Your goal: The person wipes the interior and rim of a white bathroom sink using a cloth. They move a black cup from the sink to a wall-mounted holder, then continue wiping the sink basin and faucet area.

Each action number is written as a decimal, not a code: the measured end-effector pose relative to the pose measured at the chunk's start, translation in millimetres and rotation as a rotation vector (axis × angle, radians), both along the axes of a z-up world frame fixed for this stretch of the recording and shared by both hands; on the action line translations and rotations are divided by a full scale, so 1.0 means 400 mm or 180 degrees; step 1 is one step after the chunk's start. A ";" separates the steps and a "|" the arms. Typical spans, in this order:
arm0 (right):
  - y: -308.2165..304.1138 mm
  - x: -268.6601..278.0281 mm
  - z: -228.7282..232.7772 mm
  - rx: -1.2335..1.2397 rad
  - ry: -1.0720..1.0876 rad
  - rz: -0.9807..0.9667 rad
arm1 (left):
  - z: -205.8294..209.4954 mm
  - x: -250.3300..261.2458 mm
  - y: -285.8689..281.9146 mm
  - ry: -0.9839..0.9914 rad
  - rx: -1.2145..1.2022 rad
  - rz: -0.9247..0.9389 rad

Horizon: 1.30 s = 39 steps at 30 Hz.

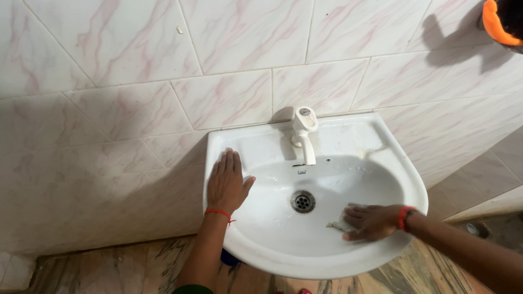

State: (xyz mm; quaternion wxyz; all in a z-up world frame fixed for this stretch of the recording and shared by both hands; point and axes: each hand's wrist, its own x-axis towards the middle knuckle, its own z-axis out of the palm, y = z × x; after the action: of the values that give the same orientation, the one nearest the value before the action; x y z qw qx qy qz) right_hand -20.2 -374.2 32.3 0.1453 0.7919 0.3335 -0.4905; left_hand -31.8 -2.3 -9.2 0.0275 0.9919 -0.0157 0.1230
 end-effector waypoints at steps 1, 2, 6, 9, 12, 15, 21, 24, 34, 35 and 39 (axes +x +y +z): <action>0.023 -0.010 -0.013 -0.0036 0.0029 -0.0074 | 0.000 -0.001 -0.002 0.0004 0.0005 0.0013; 0.063 -0.028 -0.026 -0.0072 0.0057 -0.0148 | 0.001 -0.003 -0.004 0.0008 0.0011 0.0026; 0.276 -0.127 -0.053 0.1684 0.0878 -0.0704 | 0.004 0.010 -0.012 0.0064 0.0015 0.0060; 0.335 -0.169 -0.049 0.2334 0.1016 -0.0693 | 0.000 0.010 -0.003 -0.0026 -0.0036 0.0004; 0.230 -0.123 -0.036 0.1559 0.0735 -0.0418 | 0.000 0.009 0.012 -0.0016 0.0010 -0.0117; 0.066 -0.017 -0.043 0.0562 0.0115 -0.0224 | 0.001 0.012 0.012 0.0038 0.0020 -0.0126; 0.088 -0.006 -0.138 0.0130 -0.0472 -0.0370 | 0.006 0.009 0.003 -0.0032 -0.0040 -0.0063; 0.228 -0.071 -0.160 0.1112 0.0433 -0.0806 | 0.016 0.017 -0.008 0.0009 -0.0084 -0.0021; 0.112 -0.023 -0.082 0.0666 0.0378 -0.0647 | 0.027 0.014 0.007 0.0117 -0.0040 -0.0112; 0.057 0.010 -0.081 0.0455 -0.0217 -0.0298 | 0.026 0.014 0.005 0.0115 -0.0046 -0.0096; 0.003 0.064 -0.143 -0.0161 -0.1360 -0.0082 | 0.017 0.014 0.000 0.0096 -0.0081 -0.0081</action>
State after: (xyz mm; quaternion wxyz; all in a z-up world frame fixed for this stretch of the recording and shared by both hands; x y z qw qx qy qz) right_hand 5.2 -373.1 -25.0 0.2263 0.8782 0.2726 -0.3215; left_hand -26.2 -2.3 -2.3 0.0419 0.9929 -0.0264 0.1079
